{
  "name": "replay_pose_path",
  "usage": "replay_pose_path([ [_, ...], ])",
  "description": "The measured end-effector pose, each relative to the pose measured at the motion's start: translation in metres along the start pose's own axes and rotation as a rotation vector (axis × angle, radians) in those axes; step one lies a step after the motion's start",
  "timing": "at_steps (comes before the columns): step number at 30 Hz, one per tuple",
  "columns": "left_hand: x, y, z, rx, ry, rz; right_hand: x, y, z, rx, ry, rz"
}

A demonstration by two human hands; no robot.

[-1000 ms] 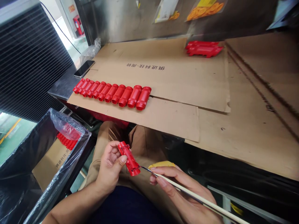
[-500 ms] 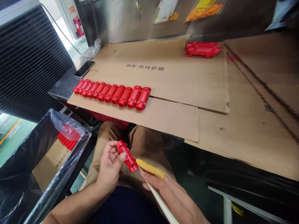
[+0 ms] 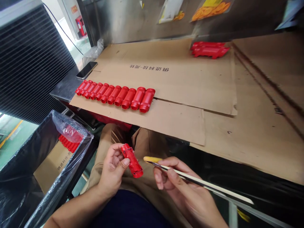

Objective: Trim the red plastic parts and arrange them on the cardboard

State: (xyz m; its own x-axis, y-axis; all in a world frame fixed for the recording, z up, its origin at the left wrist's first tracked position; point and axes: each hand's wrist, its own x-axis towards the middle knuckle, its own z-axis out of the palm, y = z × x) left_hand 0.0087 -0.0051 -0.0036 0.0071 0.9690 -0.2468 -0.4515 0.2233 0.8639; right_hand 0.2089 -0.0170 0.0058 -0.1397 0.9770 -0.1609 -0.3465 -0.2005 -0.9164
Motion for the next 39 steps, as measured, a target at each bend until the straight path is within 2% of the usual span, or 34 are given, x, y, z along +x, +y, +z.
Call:
replay_pose_path([
  [3,0.001,0.006,0.0,-0.056,-0.106,-0.149,0.004,-0.005,-0.009,-0.372,0.117,-0.036],
  [5,0.001,0.009,0.001,-0.084,-0.196,-0.303,0.009,-0.008,-0.01,-0.526,0.14,0.027],
  [8,-0.001,0.012,0.001,-0.106,-0.258,-0.485,0.017,-0.012,-0.005,-0.481,-0.023,0.236],
  [10,-0.002,0.013,0.0,-0.14,-0.3,-0.524,0.019,-0.012,-0.001,-0.443,-0.1,0.311],
  [12,-0.003,0.014,-0.001,-0.165,-0.352,-0.448,0.016,-0.011,0.001,-0.428,-0.099,0.328],
  [14,-0.004,0.013,0.0,-0.11,-0.351,-0.273,0.009,-0.01,0.003,-0.495,-0.087,0.227],
  [15,-0.005,0.013,0.0,-0.064,-0.311,-0.185,0.004,-0.01,0.004,-0.574,-0.069,0.108],
  [17,-0.005,0.011,0.002,0.0,-0.192,-0.093,-0.007,-0.011,0.006,-0.771,0.014,-0.232],
  [18,-0.005,0.01,0.003,0.004,-0.137,-0.093,-0.012,-0.011,0.007,-0.852,0.065,-0.391],
  [20,-0.005,0.008,0.005,-0.035,-0.088,-0.139,-0.023,-0.01,0.007,-0.904,0.131,-0.553],
  [24,-0.005,0.007,0.007,-0.081,-0.108,-0.178,-0.032,-0.005,0.008,-0.797,0.109,-0.524],
  [29,-0.006,0.01,0.007,-0.065,-0.126,-0.179,-0.026,-0.005,0.014,-0.684,0.096,-0.471],
  [35,-0.007,0.008,0.006,-0.058,-0.151,-0.167,-0.023,-0.003,0.014,-0.666,0.088,-0.519],
  [39,-0.006,0.007,0.007,-0.065,-0.152,-0.166,-0.023,-0.007,0.007,-0.688,-0.003,-0.488],
])
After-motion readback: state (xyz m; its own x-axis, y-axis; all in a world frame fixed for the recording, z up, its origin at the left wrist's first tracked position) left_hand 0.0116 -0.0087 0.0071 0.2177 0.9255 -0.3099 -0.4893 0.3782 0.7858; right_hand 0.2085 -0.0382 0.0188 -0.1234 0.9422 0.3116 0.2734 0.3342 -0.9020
